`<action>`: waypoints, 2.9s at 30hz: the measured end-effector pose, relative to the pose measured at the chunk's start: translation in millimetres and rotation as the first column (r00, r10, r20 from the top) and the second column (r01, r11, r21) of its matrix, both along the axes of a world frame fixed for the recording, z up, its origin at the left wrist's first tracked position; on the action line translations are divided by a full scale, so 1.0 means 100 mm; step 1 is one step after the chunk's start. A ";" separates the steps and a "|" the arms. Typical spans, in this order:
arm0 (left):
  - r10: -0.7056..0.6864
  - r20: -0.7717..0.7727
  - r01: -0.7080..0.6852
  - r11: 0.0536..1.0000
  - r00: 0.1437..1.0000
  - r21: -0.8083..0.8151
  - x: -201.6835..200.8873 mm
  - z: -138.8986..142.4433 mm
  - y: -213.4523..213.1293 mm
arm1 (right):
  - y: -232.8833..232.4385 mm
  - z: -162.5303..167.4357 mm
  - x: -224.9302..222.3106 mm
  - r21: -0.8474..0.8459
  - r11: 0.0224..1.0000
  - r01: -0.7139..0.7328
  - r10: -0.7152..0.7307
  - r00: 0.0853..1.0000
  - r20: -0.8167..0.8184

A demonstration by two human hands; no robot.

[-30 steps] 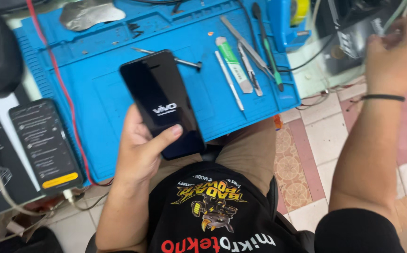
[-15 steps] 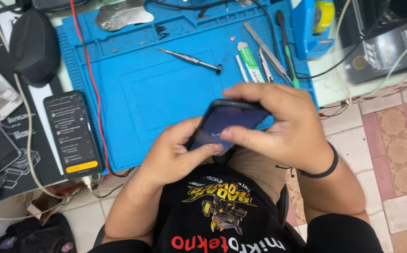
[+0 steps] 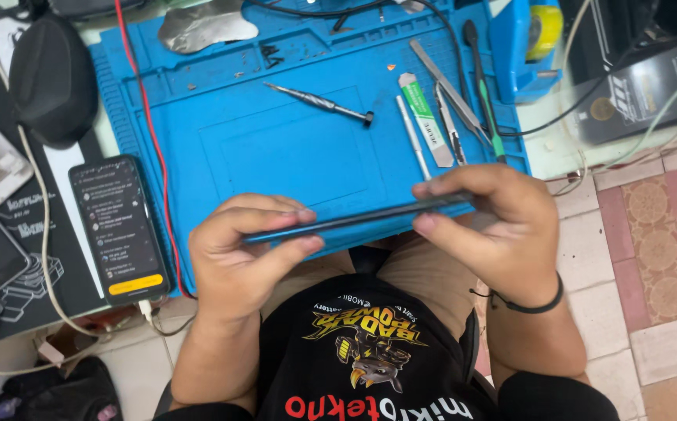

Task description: The person works on a disassembled smartphone on a blue repair mat, then peels the backing from an adhesive back-cover sticker, aligns the cover onto the phone body, and presses it firmly around the edges. They power the phone on, then wipe the screen and cover with a tissue.

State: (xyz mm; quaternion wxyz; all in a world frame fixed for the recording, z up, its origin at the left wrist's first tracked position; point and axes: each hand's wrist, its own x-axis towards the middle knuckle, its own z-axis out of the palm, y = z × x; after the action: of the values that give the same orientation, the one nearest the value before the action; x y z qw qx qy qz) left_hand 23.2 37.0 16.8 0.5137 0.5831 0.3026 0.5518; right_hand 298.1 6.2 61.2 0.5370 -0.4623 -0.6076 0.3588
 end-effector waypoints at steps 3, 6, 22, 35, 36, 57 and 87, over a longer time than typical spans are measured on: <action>-0.039 -0.144 0.064 0.983 0.989 0.172 0.00 0.24 0.02 | -0.01 0.01 0.11 0.093 0.994 -0.060 0.038 0.975 0.217; -0.053 -0.202 0.105 0.962 0.978 0.252 0.07 0.39 0.05 | -0.06 -0.01 0.15 0.111 0.992 -0.065 0.035 0.967 0.251; -0.087 -0.171 0.102 0.992 0.982 0.081 0.07 0.37 -0.02 | -0.28 -0.37 0.25 -0.054 0.999 -0.008 0.008 1.000 0.010; -0.228 0.223 0.268 0.948 0.948 -0.170 0.20 0.63 -0.19 | -0.03 -0.79 0.07 -0.404 0.871 -0.279 -0.102 0.702 -0.705; -0.145 0.079 0.149 0.988 0.986 -0.043 0.26 0.61 -0.21 | -0.04 -0.85 0.05 -0.401 0.856 -0.326 -0.105 0.651 -0.752; -0.055 -0.257 0.080 0.993 0.965 0.085 0.34 0.42 0.21 | 0.21 0.30 -0.34 0.214 0.977 -0.019 -0.084 0.883 0.461; -0.045 -0.184 0.051 0.998 0.982 0.028 0.28 0.34 0.20 | 0.13 0.35 -0.46 0.230 0.973 0.022 -0.152 0.809 0.568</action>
State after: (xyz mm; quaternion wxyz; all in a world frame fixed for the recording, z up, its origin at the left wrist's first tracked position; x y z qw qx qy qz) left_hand 51.6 56.9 50.4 0.4875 0.6467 0.3254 0.4882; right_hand 252.6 19.6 96.0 0.3874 -0.5174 -0.7553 0.1081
